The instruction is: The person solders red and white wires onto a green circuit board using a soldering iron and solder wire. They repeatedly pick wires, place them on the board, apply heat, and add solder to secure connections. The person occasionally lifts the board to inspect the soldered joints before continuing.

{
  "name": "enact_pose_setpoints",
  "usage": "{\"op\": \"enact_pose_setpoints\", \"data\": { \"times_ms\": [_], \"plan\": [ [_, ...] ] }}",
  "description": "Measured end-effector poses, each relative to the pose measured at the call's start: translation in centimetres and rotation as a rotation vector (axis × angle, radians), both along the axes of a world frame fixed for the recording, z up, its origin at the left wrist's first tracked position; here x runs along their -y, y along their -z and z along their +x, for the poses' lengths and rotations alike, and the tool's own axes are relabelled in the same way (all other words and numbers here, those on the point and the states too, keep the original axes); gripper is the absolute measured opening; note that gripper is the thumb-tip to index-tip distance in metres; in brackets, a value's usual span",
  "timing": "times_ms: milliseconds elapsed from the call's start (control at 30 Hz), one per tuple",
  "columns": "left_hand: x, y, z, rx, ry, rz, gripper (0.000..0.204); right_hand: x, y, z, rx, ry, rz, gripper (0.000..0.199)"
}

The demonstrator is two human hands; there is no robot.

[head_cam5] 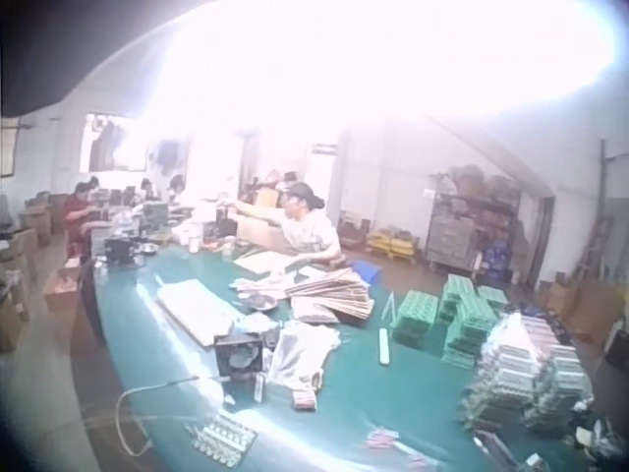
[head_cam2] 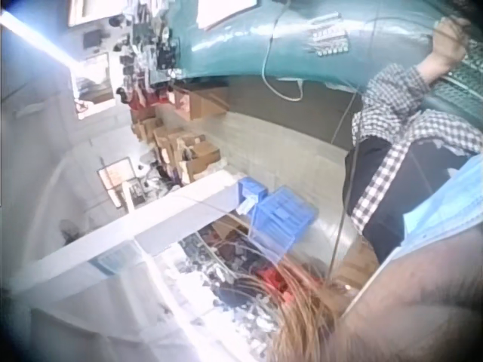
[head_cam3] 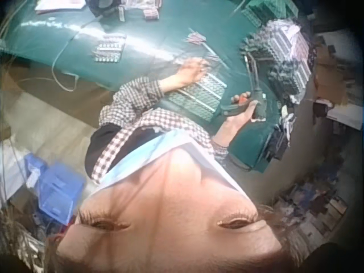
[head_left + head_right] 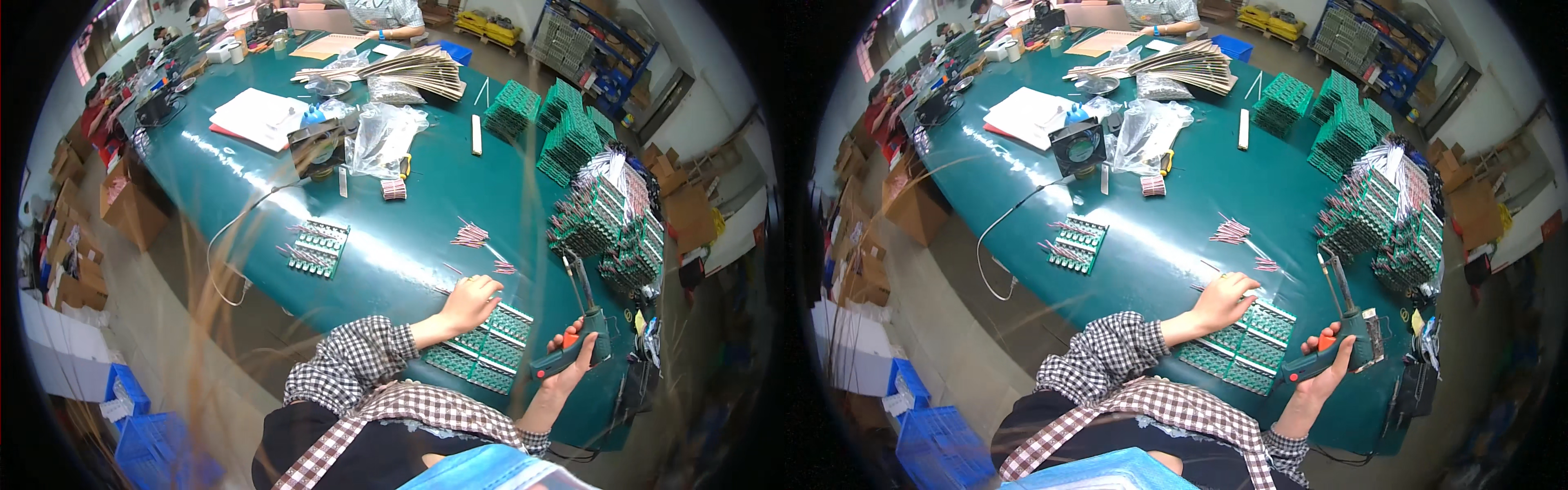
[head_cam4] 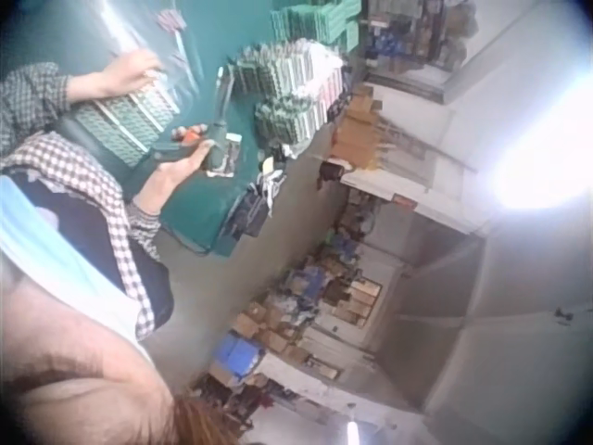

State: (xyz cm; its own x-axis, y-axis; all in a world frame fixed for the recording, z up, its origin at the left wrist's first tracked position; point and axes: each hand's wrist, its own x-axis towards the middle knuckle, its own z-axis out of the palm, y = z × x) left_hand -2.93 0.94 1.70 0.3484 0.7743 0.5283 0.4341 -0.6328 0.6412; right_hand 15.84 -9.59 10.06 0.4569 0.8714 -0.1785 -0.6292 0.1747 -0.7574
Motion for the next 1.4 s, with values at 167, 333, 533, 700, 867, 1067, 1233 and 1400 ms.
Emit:
{"op": "enact_pose_setpoints", "data": {
  "times_ms": [167, 333, 533, 700, 867, 1067, 1233, 1400],
  "plan": [
    [0.3, -1.6, 0.8, 0.082, 0.042, -0.18, 0.019, -0.6, -1.3, 0.3, 0.068, -0.013, 0.052, 0.048],
    [0.6, -2.4, 1.1, 0.409, 0.173, -0.635, 0.022, -0.6, -2.9, -1.4, 0.15, 0.004, 0.017, 0.051],
    [-0.7, -7.9, 5.9, 0.763, 0.243, -1.082, 0.023, -0.1, -1.5, 3.3, 0.131, -0.003, -0.028, 0.05],
    [-1.6, -9.8, 5.5, 0.932, 0.255, -1.306, 0.025, 1.4, -0.2, 1.8, 0.084, 0.02, -0.025, 0.051],
    [-1.9, -10.1, 5.1, 1.053, 0.239, -1.413, 0.023, 1.4, 0.3, 0.8, 0.095, 0.018, -0.038, 0.053],
    [-2.5, -8.6, 5.3, 1.138, 0.187, -1.433, 0.014, 0.8, 2.2, 0.5, 0.045, -0.037, -0.064, 0.054],
    [-2.8, -7.4, 5.8, 1.149, 0.137, -1.485, 0.012, 0.9, 3.1, 0.3, 0.054, -0.035, -0.112, 0.052],
    [-3.0, -6.3, 6.2, 1.137, 0.132, -1.514, 0.013, 0.9, 3.6, 0.6, 0.077, -0.032, -0.166, 0.052]
  ]
}}
